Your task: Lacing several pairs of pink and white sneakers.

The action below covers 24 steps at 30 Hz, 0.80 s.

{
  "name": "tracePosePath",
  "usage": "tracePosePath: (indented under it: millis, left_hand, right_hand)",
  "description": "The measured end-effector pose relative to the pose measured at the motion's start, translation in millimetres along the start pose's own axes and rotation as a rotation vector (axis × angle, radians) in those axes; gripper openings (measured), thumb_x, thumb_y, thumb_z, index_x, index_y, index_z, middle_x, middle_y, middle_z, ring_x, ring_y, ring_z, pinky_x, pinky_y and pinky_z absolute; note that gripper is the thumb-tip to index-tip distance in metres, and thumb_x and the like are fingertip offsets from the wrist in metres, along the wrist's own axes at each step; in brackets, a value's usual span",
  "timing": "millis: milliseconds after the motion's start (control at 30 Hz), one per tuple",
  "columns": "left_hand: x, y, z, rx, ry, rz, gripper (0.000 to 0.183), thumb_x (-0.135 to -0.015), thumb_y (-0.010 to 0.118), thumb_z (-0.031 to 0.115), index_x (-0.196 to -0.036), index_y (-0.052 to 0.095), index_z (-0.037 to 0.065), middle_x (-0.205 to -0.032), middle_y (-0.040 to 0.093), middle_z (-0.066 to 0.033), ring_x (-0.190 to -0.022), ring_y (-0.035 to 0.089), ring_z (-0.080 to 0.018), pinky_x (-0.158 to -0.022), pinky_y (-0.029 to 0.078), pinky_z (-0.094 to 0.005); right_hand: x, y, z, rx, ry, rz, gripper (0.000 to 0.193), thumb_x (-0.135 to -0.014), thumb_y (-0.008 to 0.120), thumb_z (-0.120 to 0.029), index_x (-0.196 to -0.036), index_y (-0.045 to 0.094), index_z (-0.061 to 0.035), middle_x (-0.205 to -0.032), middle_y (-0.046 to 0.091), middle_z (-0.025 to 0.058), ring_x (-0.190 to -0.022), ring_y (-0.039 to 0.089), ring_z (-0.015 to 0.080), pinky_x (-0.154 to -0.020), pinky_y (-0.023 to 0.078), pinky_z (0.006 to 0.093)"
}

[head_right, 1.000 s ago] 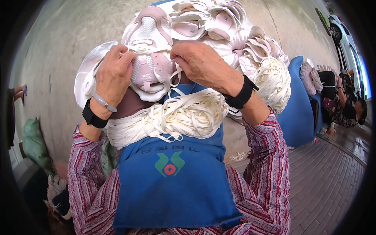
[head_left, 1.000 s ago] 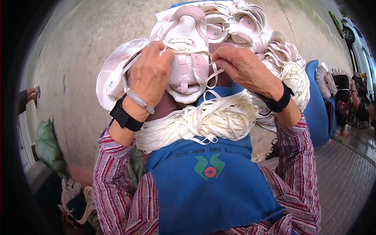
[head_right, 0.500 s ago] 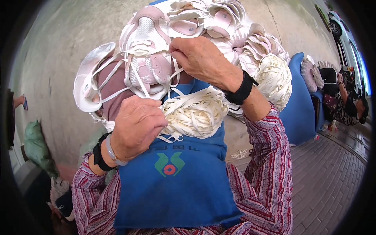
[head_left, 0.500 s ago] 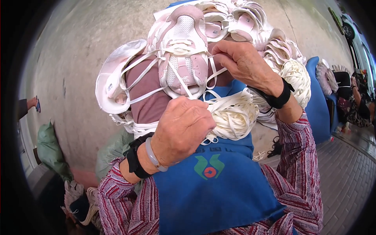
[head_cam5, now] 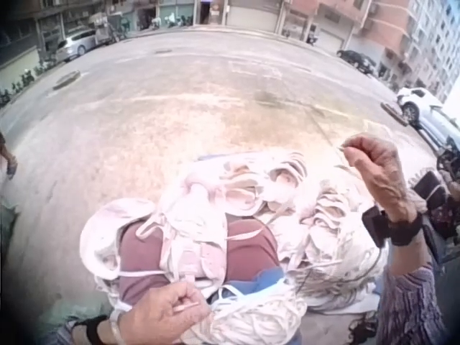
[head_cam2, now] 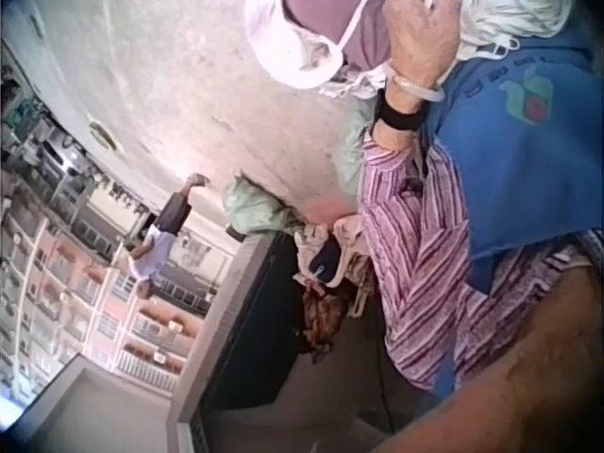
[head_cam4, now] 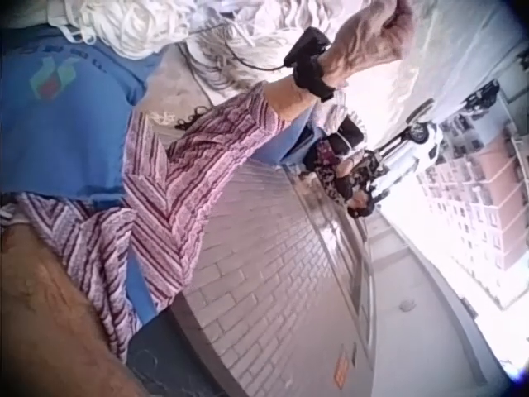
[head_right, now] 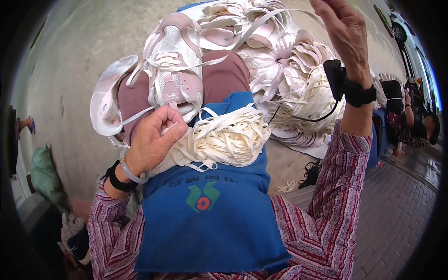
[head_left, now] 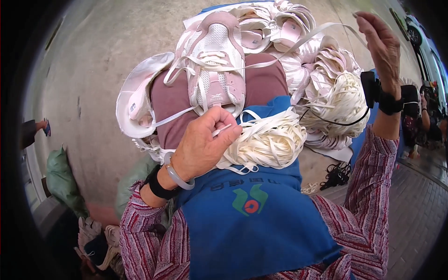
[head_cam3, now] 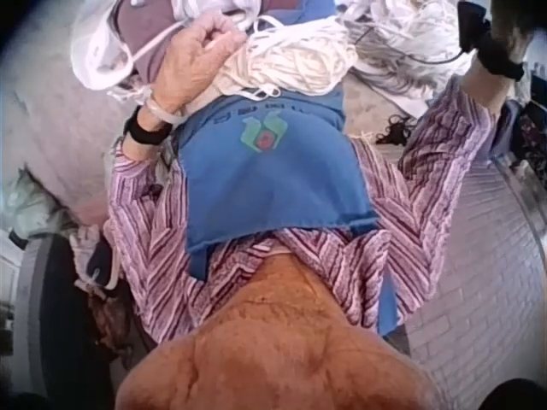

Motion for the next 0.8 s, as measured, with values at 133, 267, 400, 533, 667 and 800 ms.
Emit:
tracePosePath:
  millis: [133,267,400,533,667,800]
  left_hand:
    - [-17.1,-14.8,-9.7,0.073,-0.098,0.217,0.016,-0.092,0.058,0.015,-0.096,0.059,-0.001,-0.077,0.061,-0.0035,-0.072,0.053,-0.0064,-0.064,0.045,-0.0226]
    - [-39.7,-20.8,-17.1,-0.072,-0.06,0.299,0.02,-0.096,0.053,0.016,-0.105,0.059,-0.001,-0.077,0.058,0.0019,-0.067,0.05,-0.0029,-0.059,0.04,-0.0189]
    - [-51.3,-25.0,-11.7,-0.301,0.047,0.382,0.02,-0.096,0.052,0.014,-0.106,0.06,-0.001,-0.073,0.055,0.0031,-0.061,0.048,-0.0039,-0.054,0.04,-0.0205]
    - [-53.3,-23.1,-9.8,-0.269,-0.077,0.362,0.021,-0.095,0.052,0.014,-0.109,0.06,0.0,-0.071,0.054,0.0032,-0.058,0.047,-0.0042,-0.053,0.04,-0.0208]
    - [-55.5,-24.0,-13.3,-0.313,0.018,0.442,0.021,-0.09,0.055,0.011,-0.107,0.062,0.0,-0.086,0.069,-0.0153,-0.074,0.067,-0.0203,-0.068,0.051,-0.0306]
    - [-59.3,-24.8,-15.7,-0.296,0.042,0.425,0.021,-0.088,0.057,0.011,-0.106,0.064,0.001,-0.088,0.07,-0.0148,-0.077,0.068,-0.0219,-0.069,0.051,-0.0299]
  right_hand:
    - [55.6,96.9,-46.6,-0.251,-0.053,-0.277,0.017,-0.088,0.063,-0.013,-0.099,0.067,-0.0014,-0.079,0.065,0.0039,-0.071,0.059,0.0117,-0.063,0.047,0.0254]
    - [75.9,150.9,-63.2,-0.242,-0.203,-0.347,0.011,-0.083,0.062,-0.011,-0.088,0.066,-0.0019,-0.08,0.063,0.0109,-0.071,0.062,0.0241,-0.065,0.049,0.0322]
    - [84.7,180.4,-56.0,-0.118,-0.249,-0.309,0.013,-0.083,0.06,-0.014,-0.084,0.066,-0.003,-0.079,0.062,0.0123,-0.072,0.062,0.03,-0.065,0.05,0.0383]
    - [84.0,192.2,-58.5,-0.074,-0.212,-0.265,0.014,-0.084,0.059,-0.016,-0.084,0.066,-0.0034,-0.079,0.062,0.0122,-0.07,0.063,0.0308,-0.063,0.05,0.0397]
    - [83.7,194.2,-64.0,-0.052,-0.213,-0.267,0.01,-0.083,0.061,-0.011,-0.085,0.064,-0.0023,-0.078,0.061,0.0124,-0.073,0.061,0.0312,-0.066,0.048,0.0375]
    - [76.3,190.2,-71.0,0.029,-0.249,-0.345,0.01,-0.083,0.06,-0.012,-0.084,0.062,-0.0023,-0.079,0.061,0.0122,-0.074,0.061,0.0316,-0.067,0.048,0.0385]
Point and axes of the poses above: each hand's wrist, its own x-axis away from the middle knuckle, its own y-axis out of the palm, z = x × y, the point moved 2 cm from there along -x, towards the middle knuckle
